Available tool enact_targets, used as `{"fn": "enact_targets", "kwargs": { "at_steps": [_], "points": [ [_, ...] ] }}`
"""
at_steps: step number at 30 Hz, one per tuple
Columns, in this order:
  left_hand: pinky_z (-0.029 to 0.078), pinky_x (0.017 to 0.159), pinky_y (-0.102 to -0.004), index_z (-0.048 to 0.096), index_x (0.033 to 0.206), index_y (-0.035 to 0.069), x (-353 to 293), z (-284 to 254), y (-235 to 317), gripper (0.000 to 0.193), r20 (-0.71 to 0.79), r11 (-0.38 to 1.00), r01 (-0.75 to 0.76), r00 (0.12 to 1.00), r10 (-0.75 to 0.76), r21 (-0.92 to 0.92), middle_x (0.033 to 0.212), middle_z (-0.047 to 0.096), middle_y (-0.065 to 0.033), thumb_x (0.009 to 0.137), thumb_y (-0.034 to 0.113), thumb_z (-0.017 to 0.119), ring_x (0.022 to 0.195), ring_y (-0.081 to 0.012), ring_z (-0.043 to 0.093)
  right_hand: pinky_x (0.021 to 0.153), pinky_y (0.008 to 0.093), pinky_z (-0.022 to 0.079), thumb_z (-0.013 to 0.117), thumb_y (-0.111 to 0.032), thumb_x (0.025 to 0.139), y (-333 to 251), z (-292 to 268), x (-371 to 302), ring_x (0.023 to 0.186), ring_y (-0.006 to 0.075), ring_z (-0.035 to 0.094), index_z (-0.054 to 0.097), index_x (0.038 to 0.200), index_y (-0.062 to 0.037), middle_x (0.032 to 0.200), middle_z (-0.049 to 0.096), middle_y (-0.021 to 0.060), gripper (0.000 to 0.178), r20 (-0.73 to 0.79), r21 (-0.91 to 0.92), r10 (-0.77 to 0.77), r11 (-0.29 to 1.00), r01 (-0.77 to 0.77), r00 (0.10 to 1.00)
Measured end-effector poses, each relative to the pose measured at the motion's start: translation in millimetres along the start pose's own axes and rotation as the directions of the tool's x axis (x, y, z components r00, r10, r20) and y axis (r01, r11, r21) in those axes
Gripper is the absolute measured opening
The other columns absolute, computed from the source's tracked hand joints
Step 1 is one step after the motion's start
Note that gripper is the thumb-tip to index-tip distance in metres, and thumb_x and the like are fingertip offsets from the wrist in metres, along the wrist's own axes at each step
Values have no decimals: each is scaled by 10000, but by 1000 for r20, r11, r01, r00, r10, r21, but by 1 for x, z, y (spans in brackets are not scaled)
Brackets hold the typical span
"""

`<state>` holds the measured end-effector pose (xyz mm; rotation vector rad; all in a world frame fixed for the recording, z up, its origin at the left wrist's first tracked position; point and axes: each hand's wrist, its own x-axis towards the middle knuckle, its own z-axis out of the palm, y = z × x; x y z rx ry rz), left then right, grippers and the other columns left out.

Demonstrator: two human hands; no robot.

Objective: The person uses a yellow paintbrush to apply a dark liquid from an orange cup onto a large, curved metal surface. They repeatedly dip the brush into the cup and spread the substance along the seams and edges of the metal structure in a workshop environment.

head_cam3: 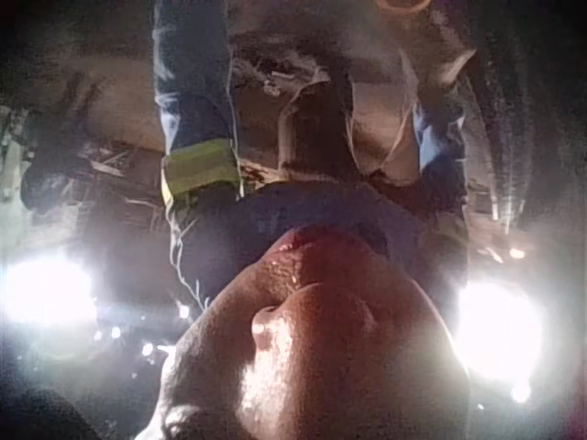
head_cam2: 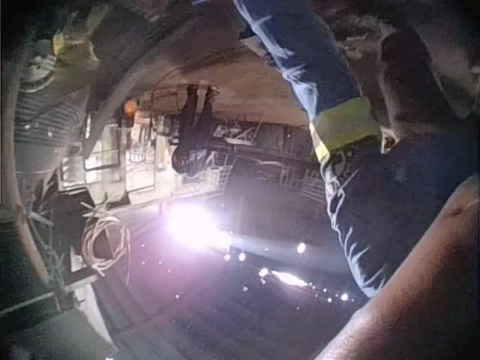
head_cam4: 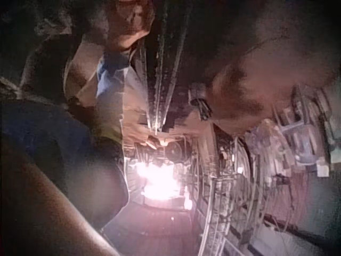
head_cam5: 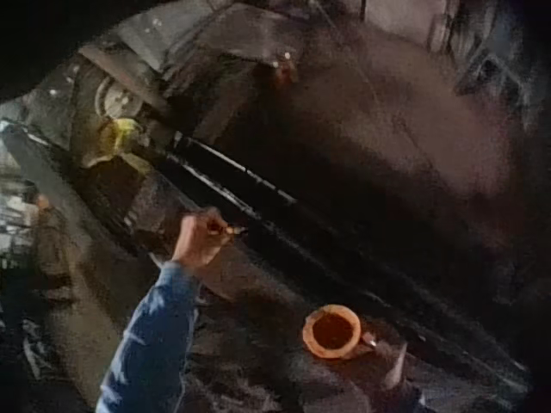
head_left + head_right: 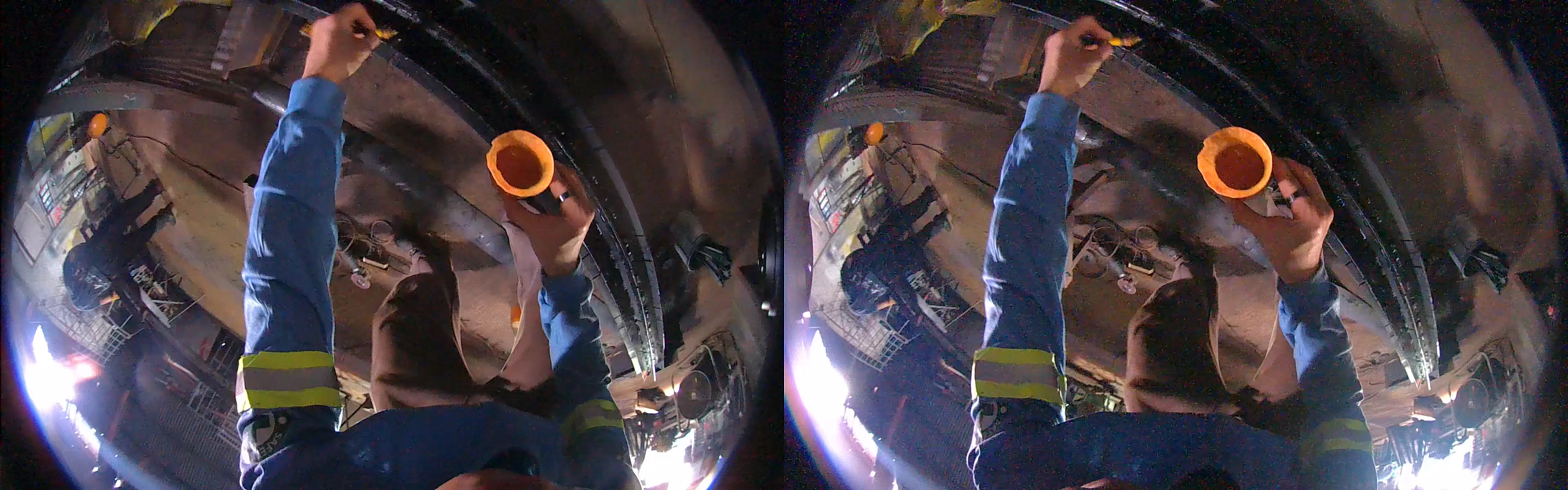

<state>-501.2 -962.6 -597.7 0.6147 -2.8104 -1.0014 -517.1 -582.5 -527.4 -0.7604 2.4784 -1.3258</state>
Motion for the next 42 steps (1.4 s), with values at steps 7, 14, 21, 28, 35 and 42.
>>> {"fn": "enact_targets", "kwargs": {
  "at_steps": [7, 14, 21, 28, 35, 42],
  "points": [
    [569, 665, -327, 637, 905, -31, -77, 4, -34, 179, -337, 775, 43, 885, -323, -630, 843, 666, -136, 812, 88, 733, 768, -217, 667, 776, 345, 527, 892, -154, 578, -5, 50, 4, 877, 265, 664, 673, 981, 1, 982, 676, 134, 485, 34, 20, -73, 997, 72, 997],
    [543, 603, -329, 558, 1084, -54, -160, 113, -104, 276, -126, -48, -327, 490, -863, -944, 946, 622, -155, 914, 146, 641, 738, -241, 645, 893, 284, 456, 782, 26, 727, -24, 100, 4, 962, 136, 608, 636, 1055, 58, 1020, 675, 68, 360, 210, 279, 31, 956, -90, 977],
    [524, 934, -350, 496, 1234, -110, -187, 156, -82, 379, -52, -408, -439, 728, -683, -800, 1121, 582, -187, 918, 73, 596, 1029, -295, 624, 912, 313, 453, 767, -28, 729, 12, 110, -16, 980, 187, 622, 639, 1047, 58, 1047, 666, 86, 353, 17, 158, 20, 987, -22, 1000],
    [575, 761, -318, 472, 1261, -139, -158, 174, -96, 384, -59, -418, -359, 813, -580, -834, 1066, 637, -231, 910, -13, 563, 854, -255, 678, 979, 362, 439, 608, -53, 887, 11, 102, -40, 1054, 221, 598, 567, 1128, 44, 1130, 617, 128, 263, 50, 134, -66, 989, 59, 997],
    [502, 874, -365, 702, 1009, -35, -118, 188, -93, 307, -167, 174, -62, 699, -695, -983, 987, 696, -216, 764, 148, 675, 934, -316, 678, 981, 362, 439, 583, -9, 888, 2, 96, -53, 1058, 237, 597, 541, 1184, 49, 1154, 610, 141, 304, 39, 236, -131, 965, 118, 991],
    [503, 755, -301, 702, 1038, -6, -111, 183, -81, 310, -241, 244, -128, 820, -518, -961, 915, 704, -126, 764, 136, 673, 809, -182, 646, 985, 363, 438, 635, 23, 849, -7, 117, -45, 1056, 232, 602, 569, 1165, 82, 1146, 621, 148, 328, 25, 180, -136, 975, 129, 990]
  ]
}}
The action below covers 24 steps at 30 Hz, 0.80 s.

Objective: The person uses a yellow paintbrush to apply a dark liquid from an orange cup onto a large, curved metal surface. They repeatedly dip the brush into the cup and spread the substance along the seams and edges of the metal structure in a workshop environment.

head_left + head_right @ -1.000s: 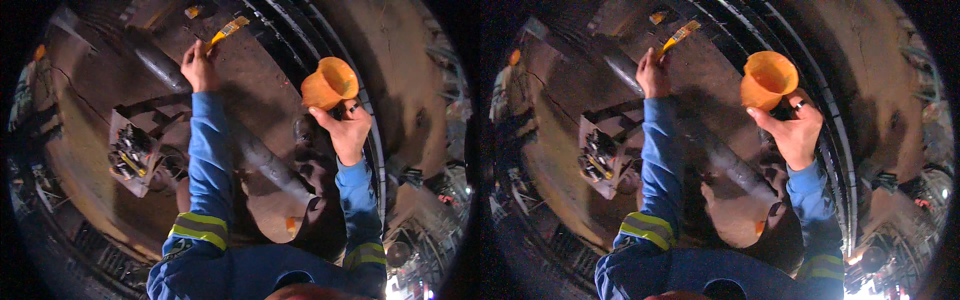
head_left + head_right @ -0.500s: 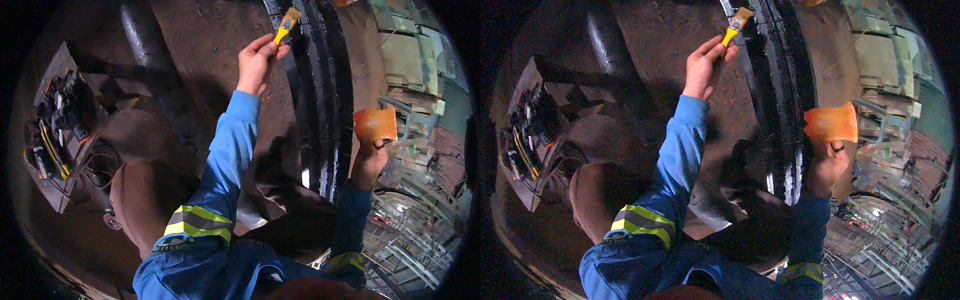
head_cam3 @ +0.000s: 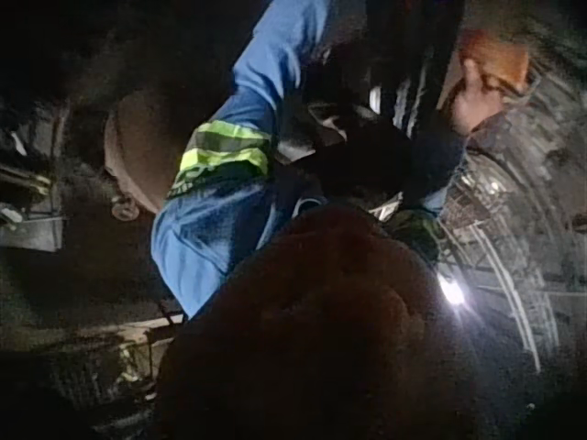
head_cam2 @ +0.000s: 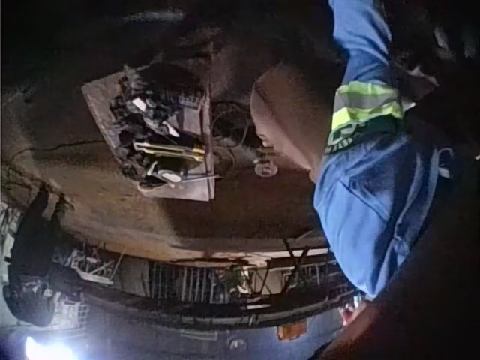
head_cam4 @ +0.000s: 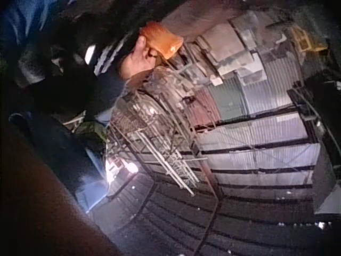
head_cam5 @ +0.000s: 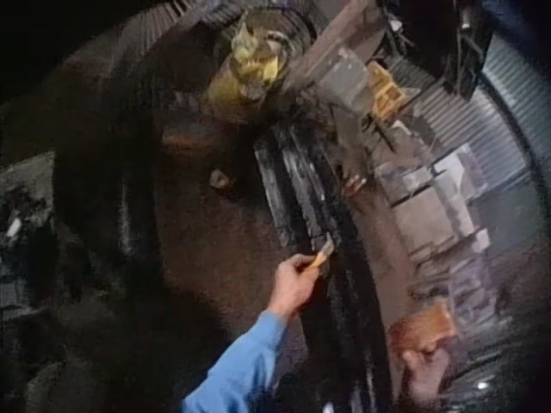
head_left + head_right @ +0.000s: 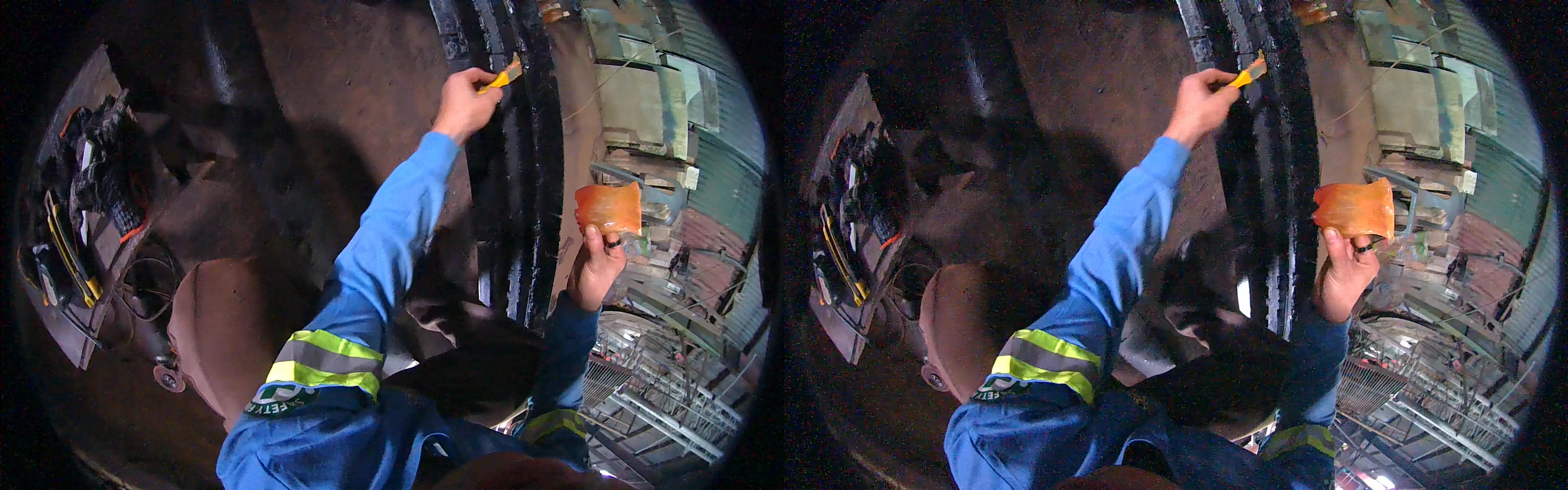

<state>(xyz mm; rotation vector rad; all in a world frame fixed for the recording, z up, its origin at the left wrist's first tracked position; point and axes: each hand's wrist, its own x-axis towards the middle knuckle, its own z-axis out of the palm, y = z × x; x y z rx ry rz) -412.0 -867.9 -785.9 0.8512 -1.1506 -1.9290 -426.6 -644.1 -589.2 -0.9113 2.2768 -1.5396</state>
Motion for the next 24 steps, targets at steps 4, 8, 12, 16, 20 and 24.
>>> {"fn": "enact_targets", "kwargs": {
  "at_steps": [4, 8, 12, 16, 20, 24],
  "points": [
    [487, 715, -277, 686, 1055, -22, 5, -24, -15, 296, -117, 998, -29, 993, 21, -60, 888, 686, -81, 777, 74, 649, 778, -137, 608, 1002, 376, 435, 663, 77, 808, 3, 3, 6, 1098, 244, 591, 549, 1195, 101, 1182, 609, 164, 405, 16, -3, 13, 1000, -13, 1000],
    [508, 744, -300, 696, 1015, -8, 14, -18, 11, 298, 19, 992, -107, 994, 108, -65, 906, 699, -118, 745, 118, 696, 796, -174, 644, 972, 365, 466, 669, 100, 790, -11, 18, 11, 1107, 243, 591, 571, 1173, 79, 1193, 606, 170, 396, -37, -161, 125, 979, -129, 992],
    [506, 730, -272, 673, 995, 9, -24, -64, 105, 251, -63, 948, -286, 953, 297, 141, 864, 671, -74, 761, 97, 697, 784, -139, 625, 875, 311, 511, 823, -55, 696, -38, 38, 53, 1010, 200, 644, 611, 1123, 50, 1085, 668, 107, 488, 196, -428, -179, 869, 249, 964],
    [444, 608, -225, 631, 1063, 1, -88, -97, 237, 230, -158, 926, -230, 945, 286, 298, 859, 638, -41, 843, 69, 639, 697, -100, 557, 799, 285, 518, 890, -177, 589, -74, 32, 80, 885, 210, 672, 685, 998, 21, 992, 686, 100, 498, 181, -381, -305, 855, 352, 935],
    [487, 685, -241, 680, 954, -26, -145, -101, 431, 187, 129, 777, -353, 933, 337, 522, 873, 675, -74, 767, -18, 683, 751, -128, 626, 851, 288, 505, 875, -135, 597, -177, 23, 76, 935, 193, 670, 690, 995, 30, 1013, 684, 104, 469, 264, -402, -248, 850, 340, 932],
    [484, 636, -264, 677, 928, 3, -158, -58, 565, 196, 562, 513, -544, 816, 137, 664, 797, 647, -89, 738, -46, 680, 700, -170, 626, 848, 324, 516, 869, -112, 573, -254, 10, 71, 940, 241, 667, 682, 1026, 21, 1038, 680, 120, 507, 336, -324, -290, 858, 399, 896]
  ]
}}
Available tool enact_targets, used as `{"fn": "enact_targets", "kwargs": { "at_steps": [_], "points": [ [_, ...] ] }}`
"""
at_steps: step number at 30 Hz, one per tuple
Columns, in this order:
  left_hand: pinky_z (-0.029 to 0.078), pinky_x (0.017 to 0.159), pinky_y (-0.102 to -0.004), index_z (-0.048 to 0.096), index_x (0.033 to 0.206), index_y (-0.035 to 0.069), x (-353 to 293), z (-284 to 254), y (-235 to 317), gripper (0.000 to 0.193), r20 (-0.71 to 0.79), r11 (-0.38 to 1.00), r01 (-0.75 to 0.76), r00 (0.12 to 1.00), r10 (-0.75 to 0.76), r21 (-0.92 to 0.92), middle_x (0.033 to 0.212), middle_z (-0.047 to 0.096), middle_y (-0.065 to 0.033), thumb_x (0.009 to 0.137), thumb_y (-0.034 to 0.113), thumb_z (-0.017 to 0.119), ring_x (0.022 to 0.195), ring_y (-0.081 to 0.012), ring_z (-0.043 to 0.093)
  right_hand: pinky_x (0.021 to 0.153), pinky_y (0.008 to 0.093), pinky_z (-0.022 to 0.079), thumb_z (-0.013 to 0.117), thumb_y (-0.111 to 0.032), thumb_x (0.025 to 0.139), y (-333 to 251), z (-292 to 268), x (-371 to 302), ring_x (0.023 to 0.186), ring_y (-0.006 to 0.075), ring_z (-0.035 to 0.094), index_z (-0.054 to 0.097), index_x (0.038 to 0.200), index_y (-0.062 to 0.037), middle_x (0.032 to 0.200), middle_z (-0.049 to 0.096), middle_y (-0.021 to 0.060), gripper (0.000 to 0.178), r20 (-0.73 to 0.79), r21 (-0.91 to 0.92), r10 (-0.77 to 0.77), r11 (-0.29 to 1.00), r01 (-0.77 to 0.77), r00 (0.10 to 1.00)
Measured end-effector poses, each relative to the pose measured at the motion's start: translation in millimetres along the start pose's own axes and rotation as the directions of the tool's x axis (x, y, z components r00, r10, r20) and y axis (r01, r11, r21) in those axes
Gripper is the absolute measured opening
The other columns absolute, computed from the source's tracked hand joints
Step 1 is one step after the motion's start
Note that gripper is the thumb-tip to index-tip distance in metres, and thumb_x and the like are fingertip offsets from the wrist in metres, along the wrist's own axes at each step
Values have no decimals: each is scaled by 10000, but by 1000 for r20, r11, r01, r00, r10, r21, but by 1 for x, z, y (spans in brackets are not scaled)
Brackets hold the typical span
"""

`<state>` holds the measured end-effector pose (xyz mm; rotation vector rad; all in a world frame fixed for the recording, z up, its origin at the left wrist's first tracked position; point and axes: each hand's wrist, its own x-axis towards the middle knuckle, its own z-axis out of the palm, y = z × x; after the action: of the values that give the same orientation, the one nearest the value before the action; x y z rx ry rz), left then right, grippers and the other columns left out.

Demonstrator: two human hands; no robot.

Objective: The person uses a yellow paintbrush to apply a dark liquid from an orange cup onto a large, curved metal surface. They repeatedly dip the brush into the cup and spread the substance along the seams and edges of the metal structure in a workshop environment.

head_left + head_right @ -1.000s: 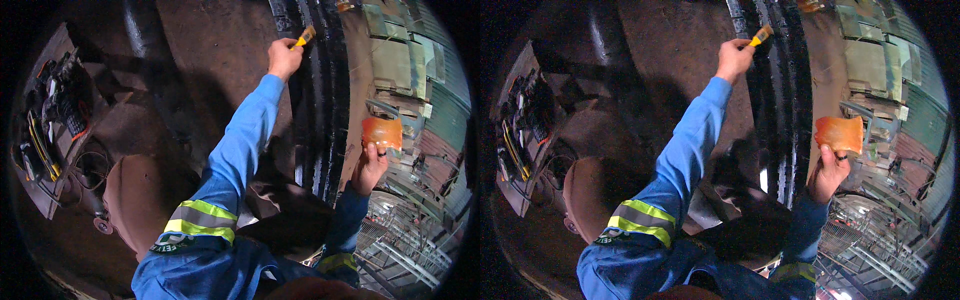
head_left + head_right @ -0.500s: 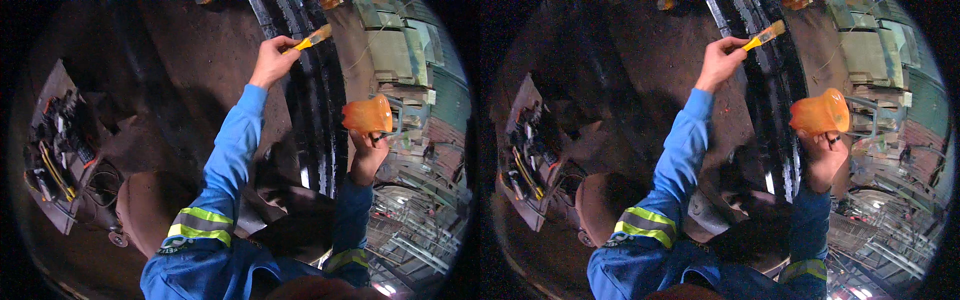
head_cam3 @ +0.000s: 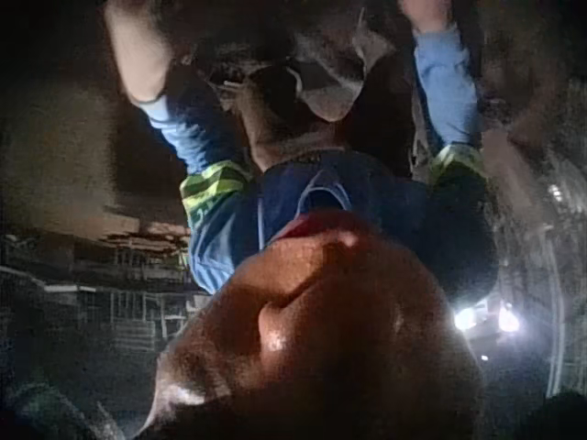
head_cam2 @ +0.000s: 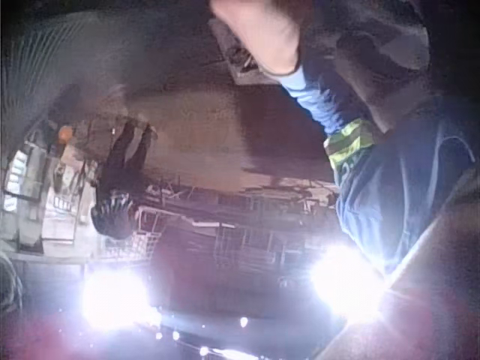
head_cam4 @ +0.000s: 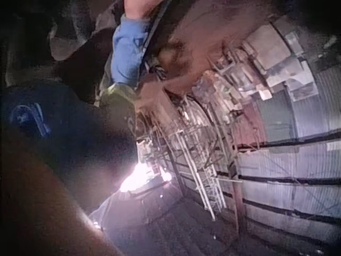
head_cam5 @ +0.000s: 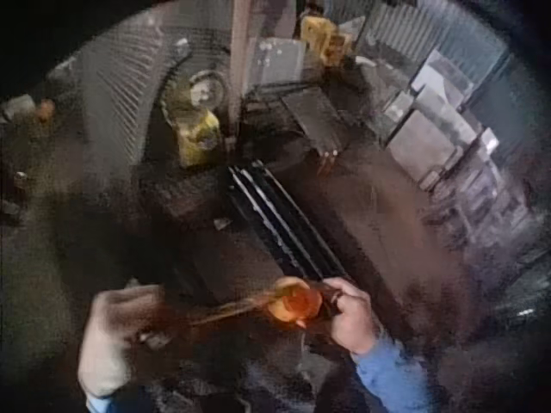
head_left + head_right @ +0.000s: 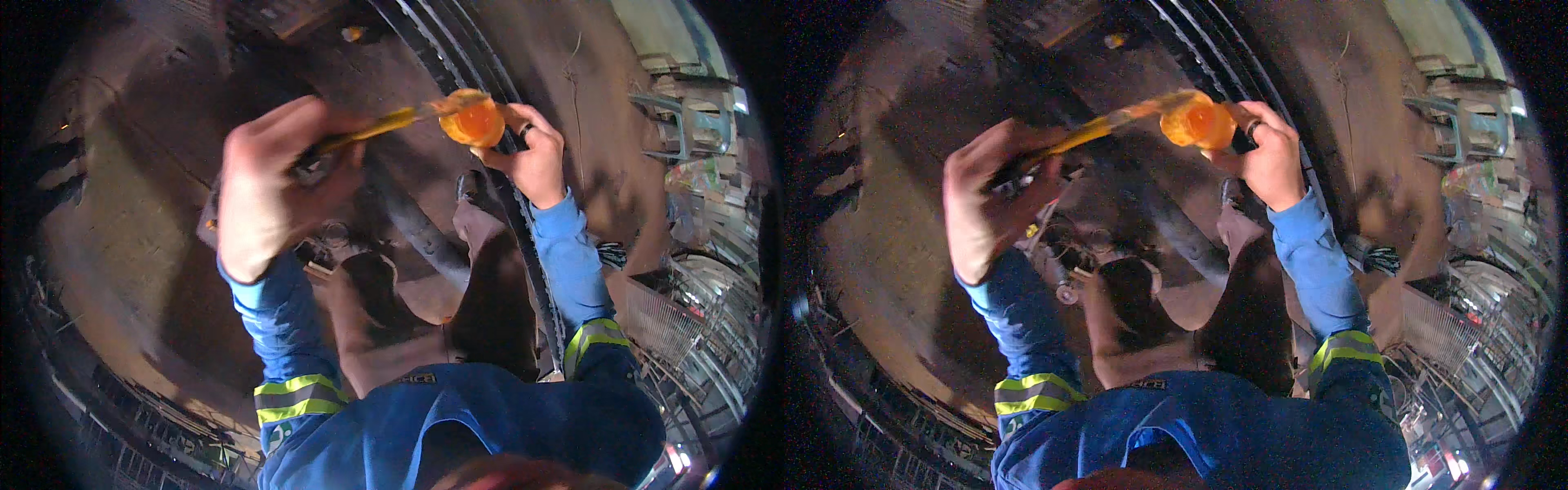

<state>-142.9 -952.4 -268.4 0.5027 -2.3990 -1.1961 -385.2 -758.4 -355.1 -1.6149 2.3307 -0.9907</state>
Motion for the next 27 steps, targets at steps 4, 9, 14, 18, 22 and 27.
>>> {"fn": "enact_targets", "kwargs": {
  "at_steps": [4, 9, 14, 18, 22, 27],
  "points": [
    [515, 642, -352, 673, 916, 57, -1, -39, 38, 219, 193, 949, -193, 970, 147, 249, 808, 630, -114, 698, 51, 694, 725, -294, 627, 844, 347, 514, 857, -108, 567, -73, -26, 4, 960, 285, 651, 676, 1074, -3, 1059, 664, 131, 549, 57, -19, -102, 995, 103, 993],
    [510, 619, -407, 640, 958, 96, -17, -23, 17, 238, 152, 909, -160, 982, 109, 385, 739, 579, -90, 722, 119, 667, 716, -296, 611, 887, 363, 511, 860, -96, 565, -80, 4, 14, 990, 289, 646, 667, 1107, -16, 1080, 662, 141, 581, 130, -20, -187, 981, 191, 974],
    [519, 625, -412, 640, 1001, 86, -15, 38, -19, 316, 280, 933, -77, 960, -27, 351, 794, 625, -115, 703, 177, 692, 721, -318, 633, 859, 382, 492, 861, -104, 521, -32, 30, 5, 976, 302, 609, 659, 1131, -35, 1069, 647, 123, 647, 241, -9, -173, 984, 180, 955],
    [517, 626, -406, 665, 913, 79, 35, 54, -52, 219, 274, 973, 176, 938, -211, 147, 784, 648, -127, 705, 142, 694, 726, -330, 645, 853, 383, 499, 852, -91, 563, 21, 40, 20, 964, 297, 604, 658, 1141, -34, 1057, 641, 126, 612, 273, 55, -124, 992, 114, 954],
    [518, 627, -384, 650, 896, 64, 97, 102, -75, 194, 318, 968, 184, 919, -232, 174, 813, 647, -125, 714, 111, 699, 706, -328, 637, 897, 395, 470, 857, -91, 557, 86, 51, 57, 985, 301, 598, 642, 1170, -52, 1086, 628, 119, 650, 275, 56, -69, 997, 55, 959],
    [532, 700, -306, 637, 1104, 21, 189, 111, -94, 313, 331, 915, 393, 878, -345, -89, 907, 685, -110, 797, 19, 699, 803, -172, 680, 879, 420, 440, 837, -146, 544, 140, 41, 106, 953, 295, 578, 670, 970, -4, 1044, 607, 111, 479, 270, 121, 17, 991, -52, 963]
  ]
}}
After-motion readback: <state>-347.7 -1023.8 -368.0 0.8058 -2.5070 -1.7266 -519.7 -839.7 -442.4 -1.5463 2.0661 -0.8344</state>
